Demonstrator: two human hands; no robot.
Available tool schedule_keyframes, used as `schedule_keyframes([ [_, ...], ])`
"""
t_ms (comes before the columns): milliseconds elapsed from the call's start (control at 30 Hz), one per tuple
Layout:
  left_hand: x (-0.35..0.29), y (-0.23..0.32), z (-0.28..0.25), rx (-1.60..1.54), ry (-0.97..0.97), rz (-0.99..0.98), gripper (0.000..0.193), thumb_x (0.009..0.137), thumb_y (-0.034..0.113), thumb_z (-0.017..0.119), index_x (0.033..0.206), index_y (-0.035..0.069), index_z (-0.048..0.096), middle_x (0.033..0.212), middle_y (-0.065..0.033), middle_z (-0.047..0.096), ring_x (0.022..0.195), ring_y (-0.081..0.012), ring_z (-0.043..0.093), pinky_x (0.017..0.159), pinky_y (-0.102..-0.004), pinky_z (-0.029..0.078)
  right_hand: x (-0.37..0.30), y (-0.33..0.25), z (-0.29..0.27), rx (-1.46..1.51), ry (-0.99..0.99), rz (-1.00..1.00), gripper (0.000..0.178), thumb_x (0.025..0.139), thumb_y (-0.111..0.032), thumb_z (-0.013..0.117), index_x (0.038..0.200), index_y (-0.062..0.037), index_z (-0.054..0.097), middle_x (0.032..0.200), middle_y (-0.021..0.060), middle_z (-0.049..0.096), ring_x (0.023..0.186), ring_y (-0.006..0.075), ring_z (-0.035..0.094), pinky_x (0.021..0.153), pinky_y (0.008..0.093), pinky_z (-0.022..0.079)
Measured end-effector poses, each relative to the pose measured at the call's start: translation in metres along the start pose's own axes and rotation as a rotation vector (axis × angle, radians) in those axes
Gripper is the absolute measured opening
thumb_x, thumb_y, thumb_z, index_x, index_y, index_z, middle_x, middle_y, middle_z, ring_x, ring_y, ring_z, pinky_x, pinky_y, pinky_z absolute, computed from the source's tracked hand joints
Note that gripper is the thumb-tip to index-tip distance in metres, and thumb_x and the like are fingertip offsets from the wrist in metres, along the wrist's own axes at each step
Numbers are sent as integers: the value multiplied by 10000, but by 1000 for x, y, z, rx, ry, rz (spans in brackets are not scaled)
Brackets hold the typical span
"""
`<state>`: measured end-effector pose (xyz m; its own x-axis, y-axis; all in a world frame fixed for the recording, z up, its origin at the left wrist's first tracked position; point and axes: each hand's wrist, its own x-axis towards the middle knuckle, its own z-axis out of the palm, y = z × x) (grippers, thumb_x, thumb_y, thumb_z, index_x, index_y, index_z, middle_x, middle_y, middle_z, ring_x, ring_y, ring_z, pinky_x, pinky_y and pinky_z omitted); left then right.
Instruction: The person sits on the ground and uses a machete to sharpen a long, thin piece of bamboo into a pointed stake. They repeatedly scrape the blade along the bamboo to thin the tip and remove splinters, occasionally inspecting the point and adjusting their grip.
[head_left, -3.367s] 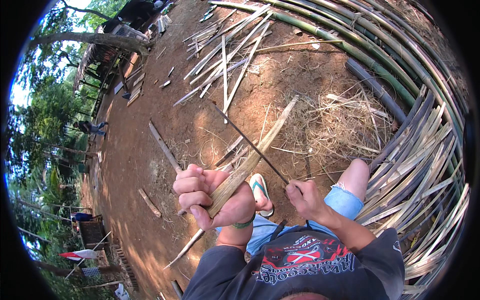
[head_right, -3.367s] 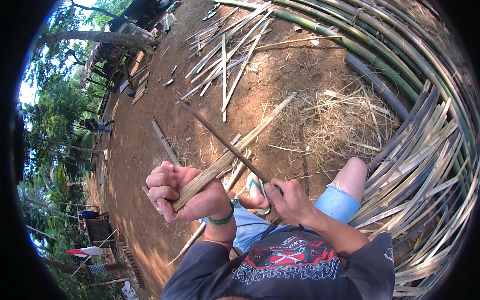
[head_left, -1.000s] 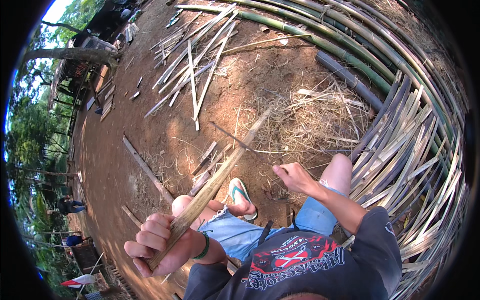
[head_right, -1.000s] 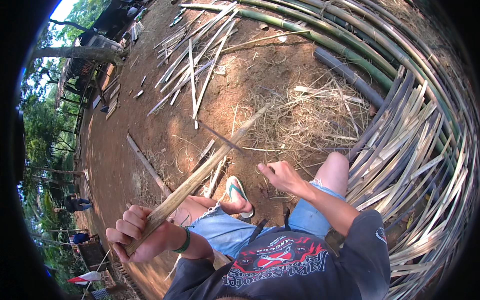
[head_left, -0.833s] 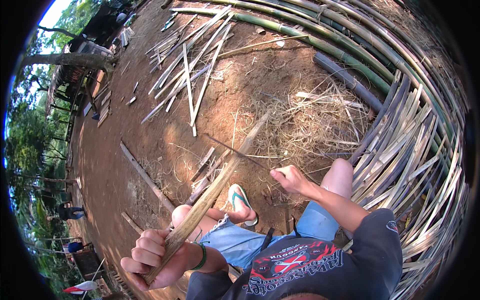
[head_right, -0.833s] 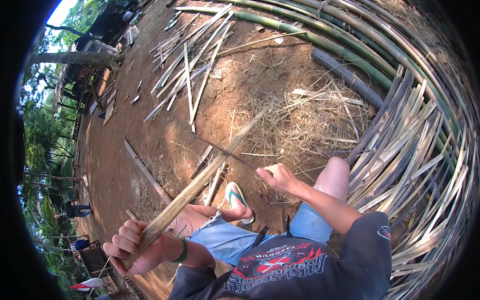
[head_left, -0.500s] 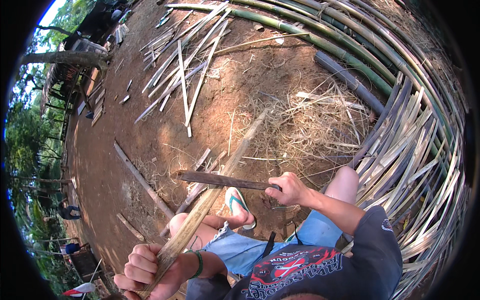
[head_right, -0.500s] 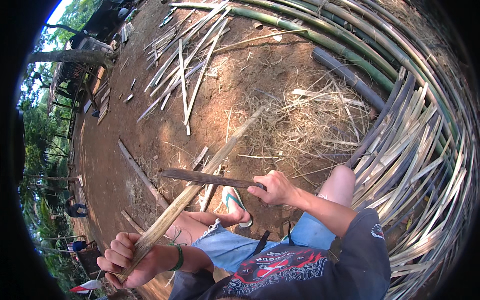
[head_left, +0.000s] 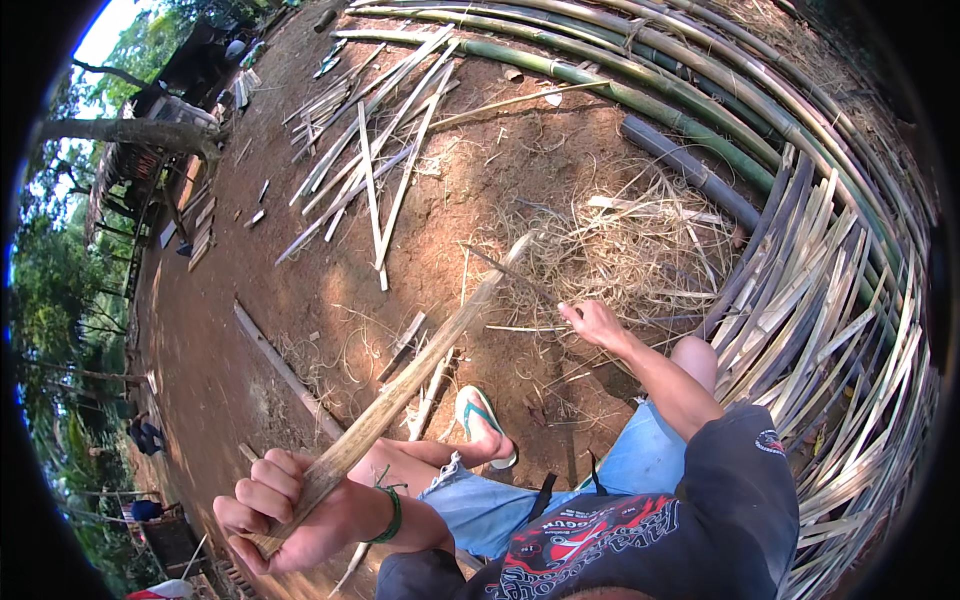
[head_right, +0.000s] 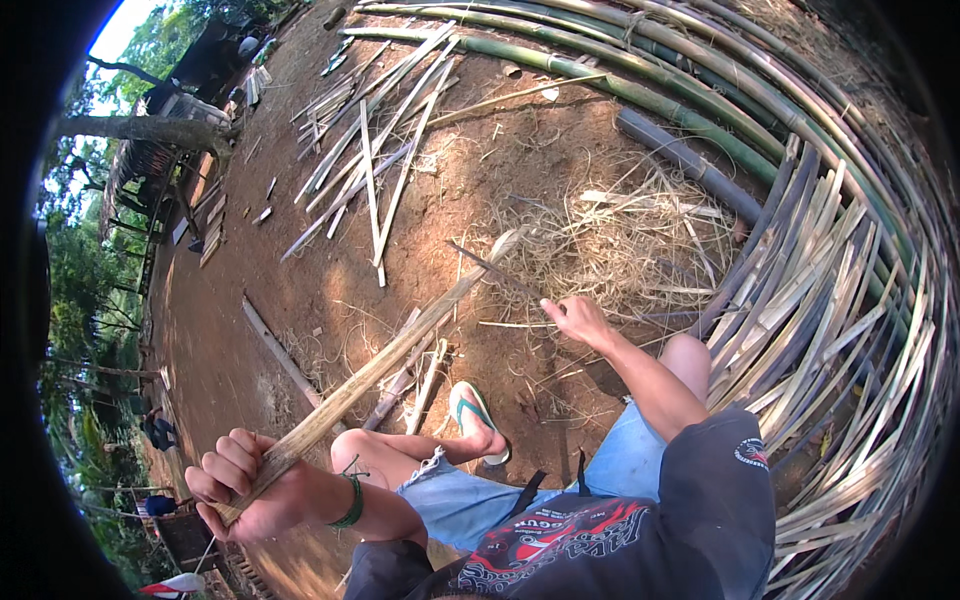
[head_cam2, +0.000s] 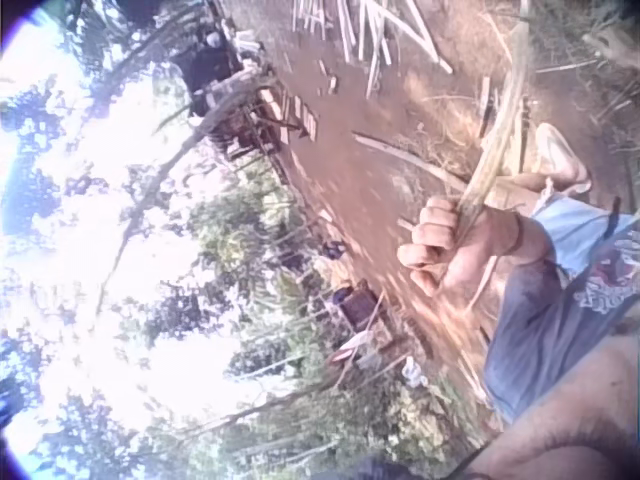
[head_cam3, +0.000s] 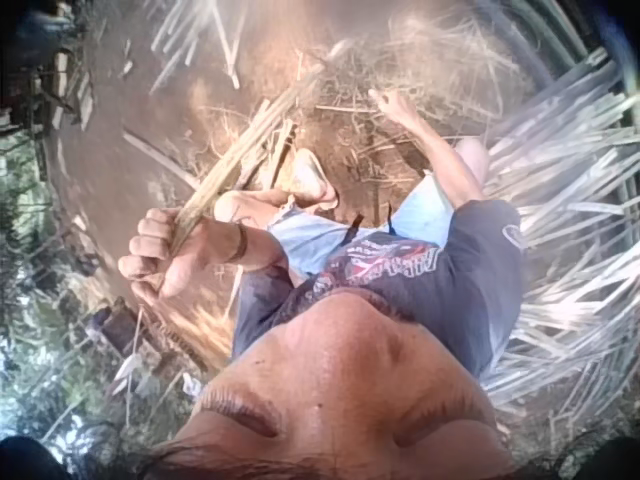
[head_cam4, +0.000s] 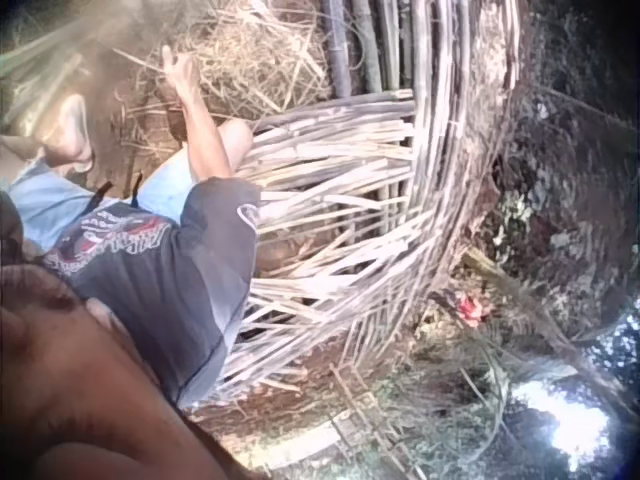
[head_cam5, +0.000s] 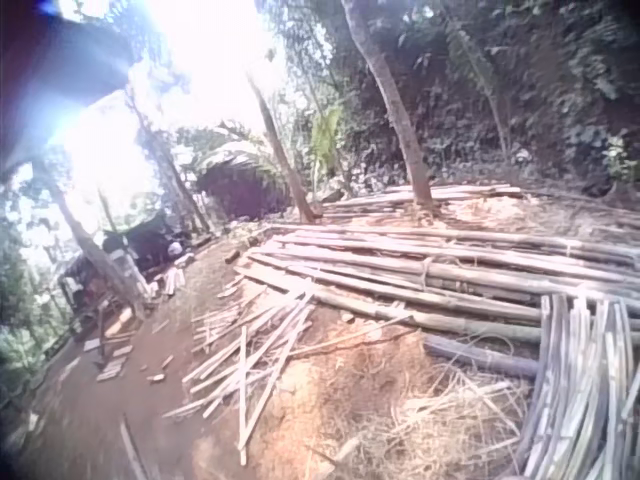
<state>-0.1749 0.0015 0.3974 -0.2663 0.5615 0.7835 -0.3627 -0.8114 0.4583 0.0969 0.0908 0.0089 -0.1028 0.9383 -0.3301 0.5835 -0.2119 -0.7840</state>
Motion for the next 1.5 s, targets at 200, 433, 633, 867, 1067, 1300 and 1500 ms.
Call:
schedule_keyframes([
  [200,25,-30,7,406,541,8,714,870,826,226,684,137,268,596,-20,280,527,-137,259,526,-275,238,-21,-54,9,154,-11,155,810,943,-662,405,623,60,589,568,213,574,586,330,620,603,474,470],
  [433,38,64,15,246,113,27,721,864,837,251,695,136,262,580,9,269,466,-93,252,449,-253,205,-127,-115,6,273,-118,-103,656,966,-533,475,709,50,632,604,265,578,612,417,617,613,480,467],
  [633,38,25,3,241,147,-53,711,857,831,314,712,136,287,554,6,287,430,-92,248,451,-249,198,-81,-47,40,264,-159,165,712,970,-576,433,717,61,627,663,290,602,693,437,638,656,499,474],
  [867,32,28,-1,218,120,-18,672,880,787,368,700,147,269,547,17,275,413,-86,214,441,-248,184,-98,-96,46,272,-149,-313,690,963,-565,464,767,75,632,669,323,574,696,452,641,650,512,465],
  [1067,35,27,-9,258,70,-48,664,892,786,327,709,151,263,552,22,270,418,-83,228,454,-249,198,-7,5,77,46,-68,330,678,970,-553,431,797,62,659,756,347,613,829,425,677,712,507,493],
  [1300,44,36,-37,206,-82,-141,796,780,912,146,694,134,290,595,7,305,471,-100,288,514,-274,247,-33,-16,92,257,-102,-156,676,984,-545,415,699,57,529,564,197,459,557,248,449,601,453,414],
  [1500,42,29,-32,114,-66,-97,646,839,730,522,668,138,327,515,40,338,398,-70,303,436,-214,247,15,40,111,121,-93,239,811,949,-668,396,633,67,525,573,143,524,612,211,491,623,442,428],
])
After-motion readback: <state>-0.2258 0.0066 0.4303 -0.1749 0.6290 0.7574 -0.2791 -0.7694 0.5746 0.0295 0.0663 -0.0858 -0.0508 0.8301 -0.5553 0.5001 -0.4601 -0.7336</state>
